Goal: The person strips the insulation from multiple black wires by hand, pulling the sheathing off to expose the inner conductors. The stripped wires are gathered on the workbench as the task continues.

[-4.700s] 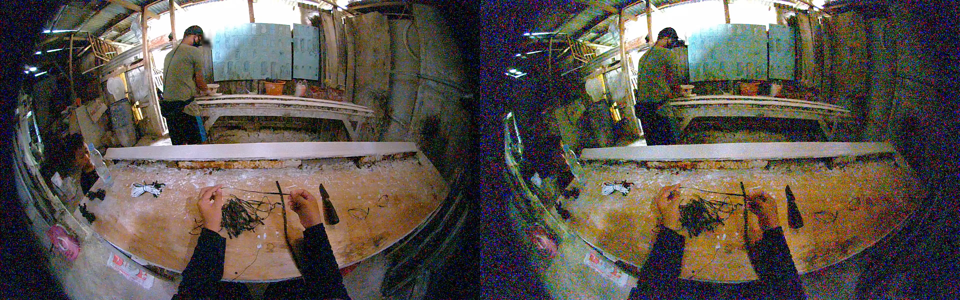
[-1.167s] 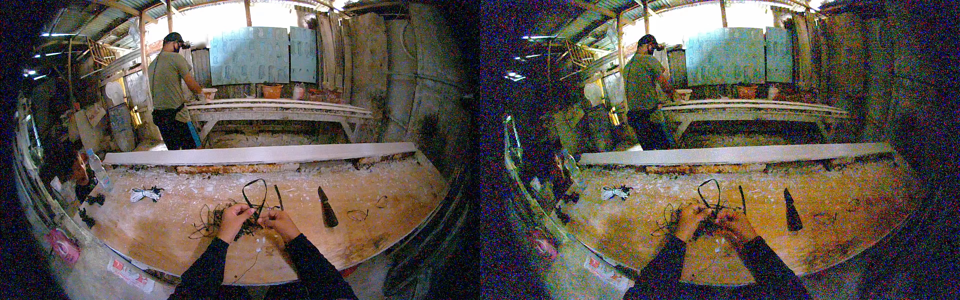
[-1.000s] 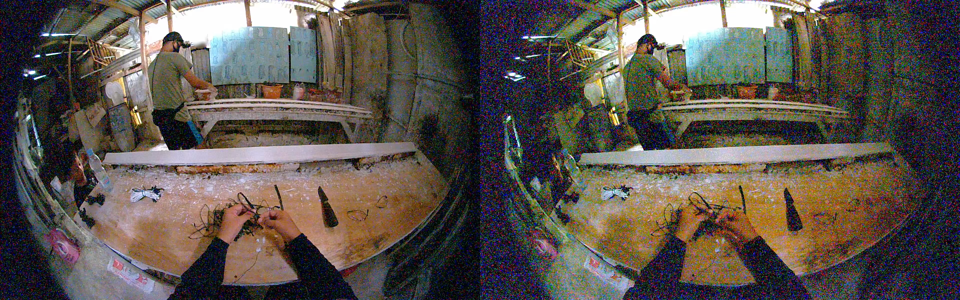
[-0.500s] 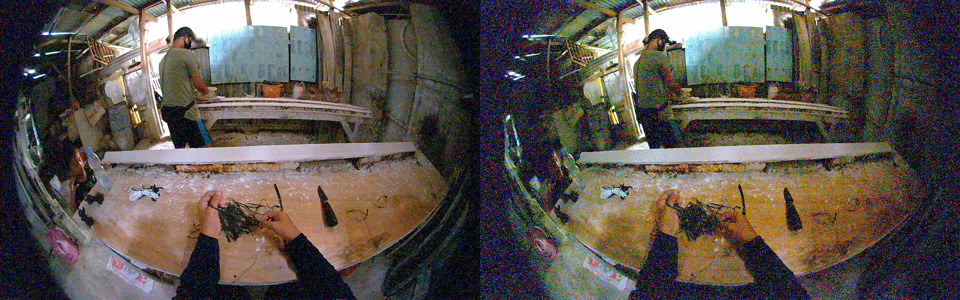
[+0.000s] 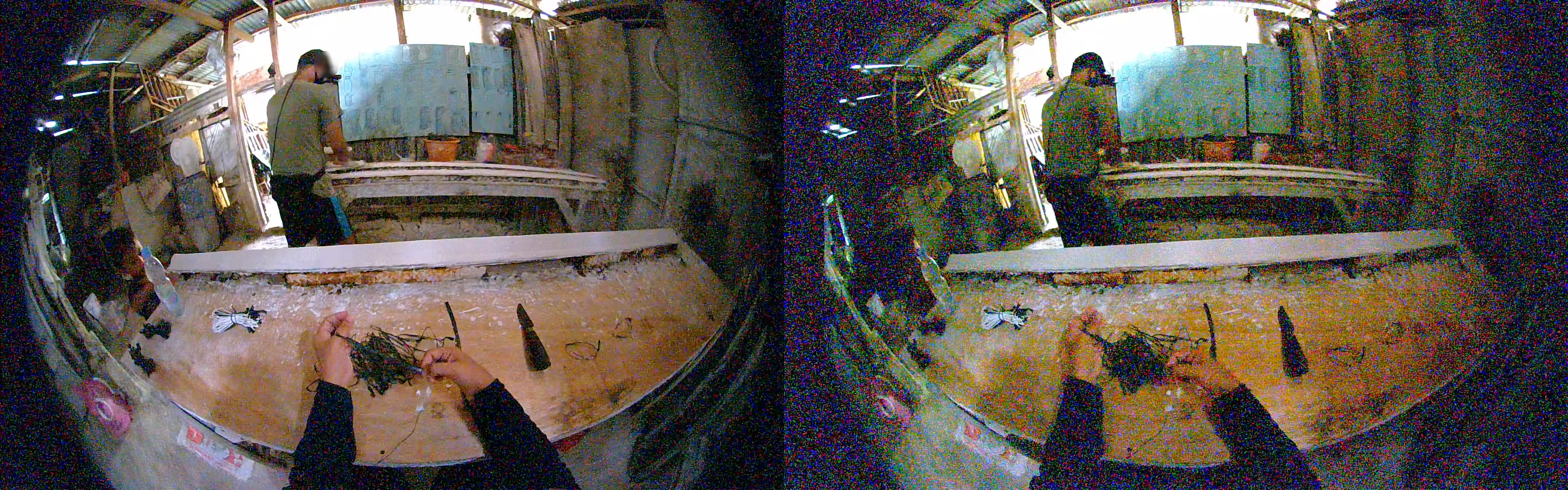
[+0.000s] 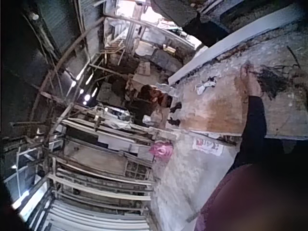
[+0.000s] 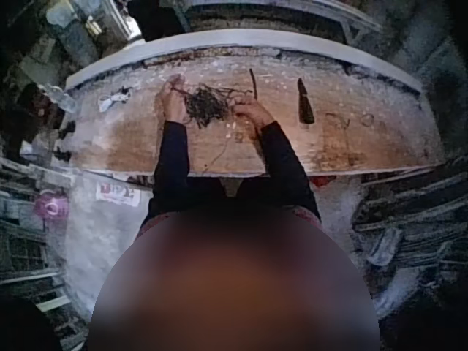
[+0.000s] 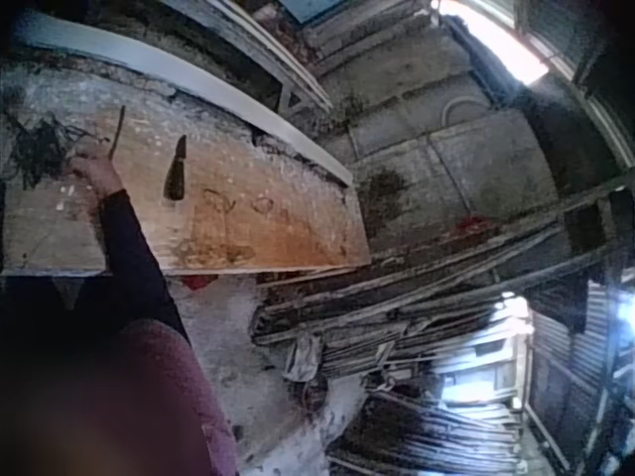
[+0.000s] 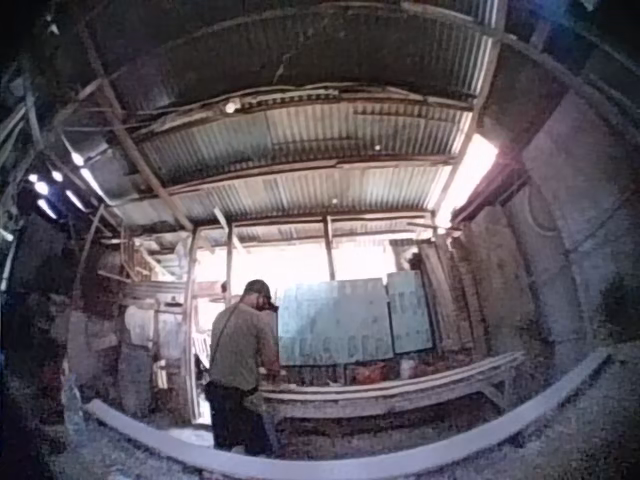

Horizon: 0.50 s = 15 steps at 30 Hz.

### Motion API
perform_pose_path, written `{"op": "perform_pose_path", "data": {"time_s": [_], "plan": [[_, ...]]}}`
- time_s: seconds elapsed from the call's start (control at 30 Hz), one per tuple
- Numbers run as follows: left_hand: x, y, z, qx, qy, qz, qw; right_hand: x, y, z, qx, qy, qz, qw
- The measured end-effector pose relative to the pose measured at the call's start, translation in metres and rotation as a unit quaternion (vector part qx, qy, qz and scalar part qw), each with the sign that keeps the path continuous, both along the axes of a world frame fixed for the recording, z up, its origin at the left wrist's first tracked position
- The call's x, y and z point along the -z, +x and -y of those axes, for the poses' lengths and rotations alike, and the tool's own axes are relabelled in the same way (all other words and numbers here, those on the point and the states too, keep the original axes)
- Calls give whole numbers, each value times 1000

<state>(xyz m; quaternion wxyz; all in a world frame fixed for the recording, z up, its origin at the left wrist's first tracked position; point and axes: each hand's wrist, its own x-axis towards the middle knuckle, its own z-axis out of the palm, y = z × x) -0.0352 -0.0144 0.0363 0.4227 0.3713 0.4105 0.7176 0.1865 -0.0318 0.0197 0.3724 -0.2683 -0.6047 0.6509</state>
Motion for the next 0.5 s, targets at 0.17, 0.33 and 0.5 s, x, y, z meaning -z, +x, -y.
{"op": "perform_pose_path", "data": {"time_s": [0.17,0.33,0.5], "plan": [[1,5,2,159,0,85,984,-14,1,6,91,-32,-17,995],[-3,17,8,197,-30,28,980,-20,-2,9,133,-45,-31,990],[-4,33,14,283,-90,-43,954,-21,-3,10,135,-52,-17,989]]}}
